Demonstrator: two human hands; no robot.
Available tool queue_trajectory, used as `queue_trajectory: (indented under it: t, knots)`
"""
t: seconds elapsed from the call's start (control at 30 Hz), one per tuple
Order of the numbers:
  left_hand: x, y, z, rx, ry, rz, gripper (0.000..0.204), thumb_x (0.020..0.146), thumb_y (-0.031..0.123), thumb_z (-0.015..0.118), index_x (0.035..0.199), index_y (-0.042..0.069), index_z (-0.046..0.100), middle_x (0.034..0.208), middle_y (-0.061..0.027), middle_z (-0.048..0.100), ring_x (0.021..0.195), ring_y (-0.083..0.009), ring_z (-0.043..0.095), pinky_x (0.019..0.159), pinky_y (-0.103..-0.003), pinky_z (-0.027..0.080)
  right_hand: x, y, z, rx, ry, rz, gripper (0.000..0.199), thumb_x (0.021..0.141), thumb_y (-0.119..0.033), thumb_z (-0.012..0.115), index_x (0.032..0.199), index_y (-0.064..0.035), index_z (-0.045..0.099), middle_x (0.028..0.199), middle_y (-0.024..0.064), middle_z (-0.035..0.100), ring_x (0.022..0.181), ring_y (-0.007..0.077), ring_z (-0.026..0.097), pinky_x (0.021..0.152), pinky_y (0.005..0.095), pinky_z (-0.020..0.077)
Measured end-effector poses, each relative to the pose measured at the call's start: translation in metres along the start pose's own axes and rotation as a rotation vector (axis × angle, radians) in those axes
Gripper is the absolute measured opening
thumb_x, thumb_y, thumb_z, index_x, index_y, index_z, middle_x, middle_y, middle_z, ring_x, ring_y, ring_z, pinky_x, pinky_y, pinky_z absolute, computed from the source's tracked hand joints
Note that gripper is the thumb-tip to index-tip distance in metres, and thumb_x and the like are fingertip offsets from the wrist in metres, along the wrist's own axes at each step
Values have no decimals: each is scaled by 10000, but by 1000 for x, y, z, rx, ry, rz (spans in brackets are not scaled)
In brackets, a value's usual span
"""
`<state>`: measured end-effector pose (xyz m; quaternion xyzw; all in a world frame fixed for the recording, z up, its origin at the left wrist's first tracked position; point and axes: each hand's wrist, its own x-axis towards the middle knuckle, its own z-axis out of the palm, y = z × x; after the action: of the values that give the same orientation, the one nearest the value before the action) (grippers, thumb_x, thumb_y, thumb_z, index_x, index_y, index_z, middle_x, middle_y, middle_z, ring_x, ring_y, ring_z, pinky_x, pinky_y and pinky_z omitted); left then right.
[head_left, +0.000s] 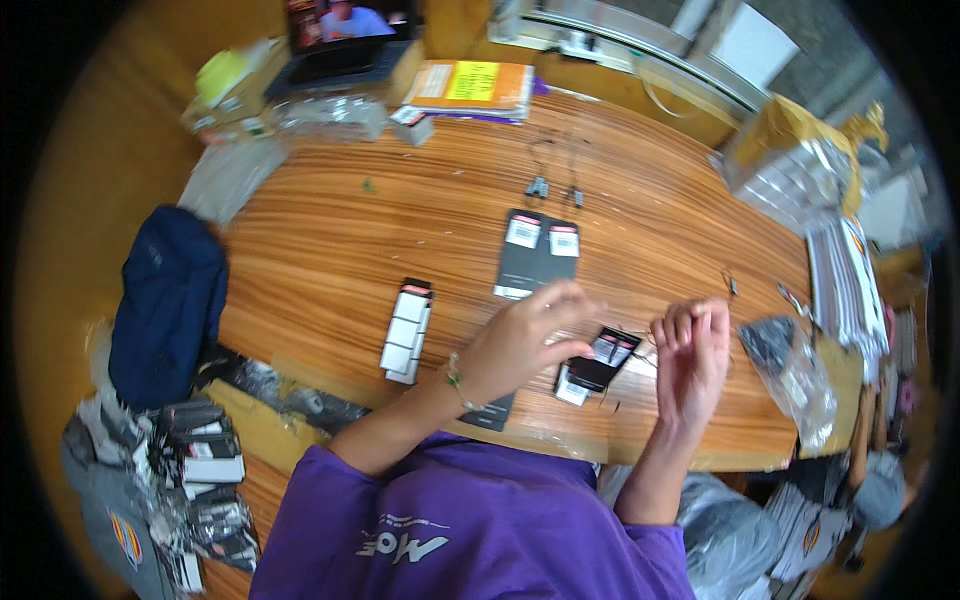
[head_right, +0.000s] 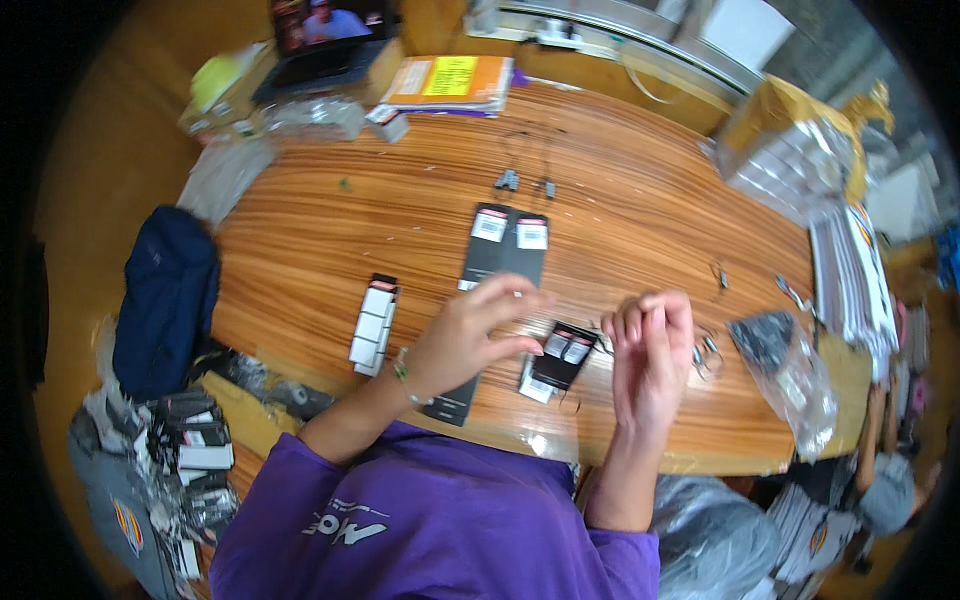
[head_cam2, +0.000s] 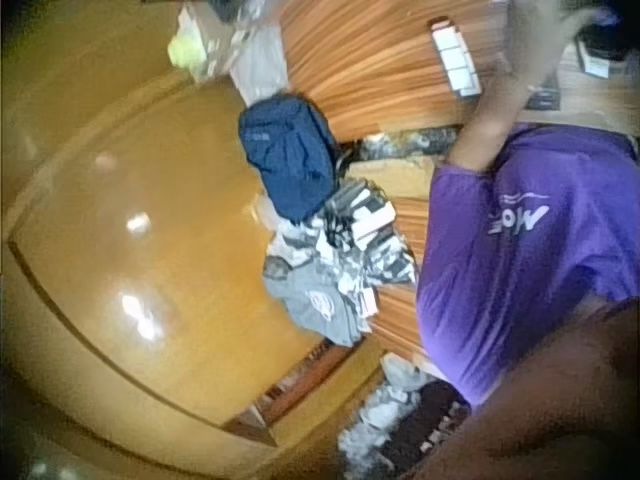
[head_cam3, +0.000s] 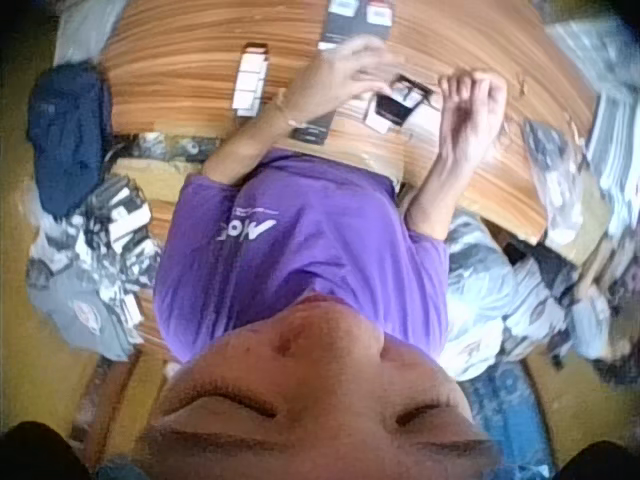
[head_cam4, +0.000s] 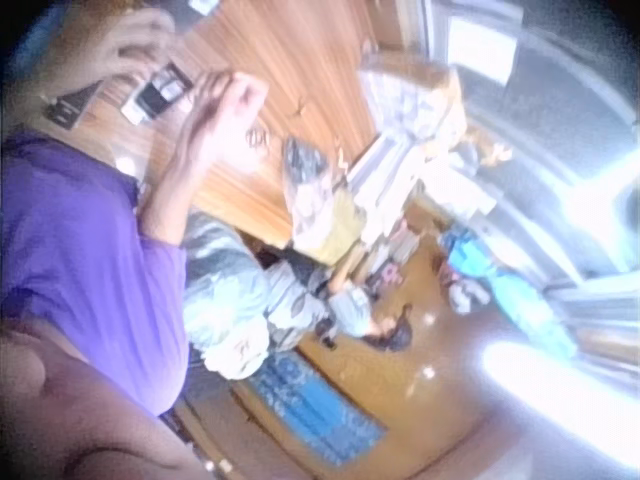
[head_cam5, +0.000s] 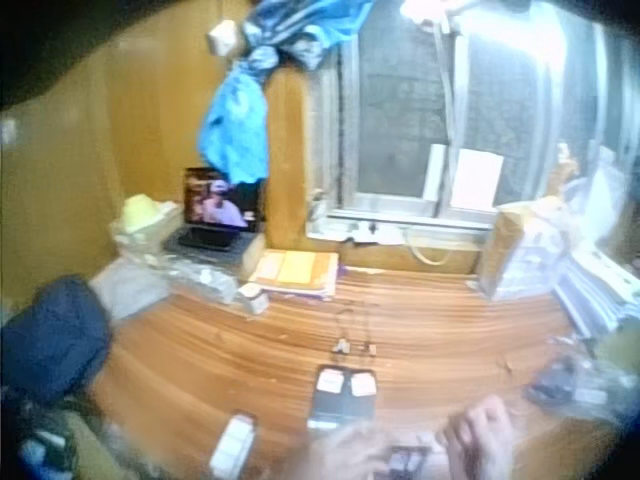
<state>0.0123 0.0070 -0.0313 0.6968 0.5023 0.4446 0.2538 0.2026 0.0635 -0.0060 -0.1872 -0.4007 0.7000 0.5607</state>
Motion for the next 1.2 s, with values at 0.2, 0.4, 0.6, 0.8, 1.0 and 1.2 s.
queue_trajectory:
  t: [0.2, 0.4, 0.6, 0.8, 1.0, 1.2]
  knots:
    - [-36, -54, -117, 63, 163, -377, 413, 780, 228, 669, 1141, 51, 575, 1018, -97, 564, 971, -215, 541, 864, -314, 433, -18, 1, -5, -257, -2, 76, 168, 844, -18, 535, 1006, -19, 490, 690, 32, 491, 647, 129, 483, 713, 303, 421]
    - [-79, -90, -129, 246, -6, -476, 497, 615, 190, 781, 1071, 76, 619, 1067, -88, 510, 1068, -241, 473, 908, -331, 399, -16, -5, -16, -289, 67, 78, 204, 813, 6, 549, 1006, 4, 482, 680, 46, 524, 633, 135, 500, 669, 281, 414]
    - [-77, -81, -119, 234, 198, -375, 476, 591, 107, 788, 1041, 90, 634, 1082, -69, 483, 1025, -229, 488, 886, -329, 406, -17, -9, -19, -281, 37, 69, 210, 810, 17, 545, 1011, 8, 487, 693, 60, 547, 622, 135, 507, 616, 258, 411]
    - [-77, -64, -124, -300, 327, -531, 343, 733, -92, 645, 1051, -20, 538, 791, -34, 606, 740, -70, 579, 676, -173, 473, -16, -5, -6, -449, 81, 108, 220, 823, 46, 541, 1035, 8, 498, 715, 49, 564, 662, 101, 532, 640, 218, 435]
    - [-12, 5, -56, -346, 197, -391, 328, 749, -69, 642, 1057, -9, 547, 852, -88, 639, 779, -114, 620, 691, -221, 513, -16, 18, 13, -1006, 10, -156, 198, 797, 47, 559, 991, 9, 558, 733, 70, 575, 677, 127, 558, 629, 240, 442]
    - [13, 13, 10, -205, 105, -180, 165, 783, 65, 650, 924, -9, 606, 822, -115, 642, 711, -171, 641, 604, -265, 513, -19, 25, 18, -1115, 58, -269, 218, 760, 82, 567, 961, 15, 519, 717, 111, 570, 640, 190, 585, 601, 266, 459]
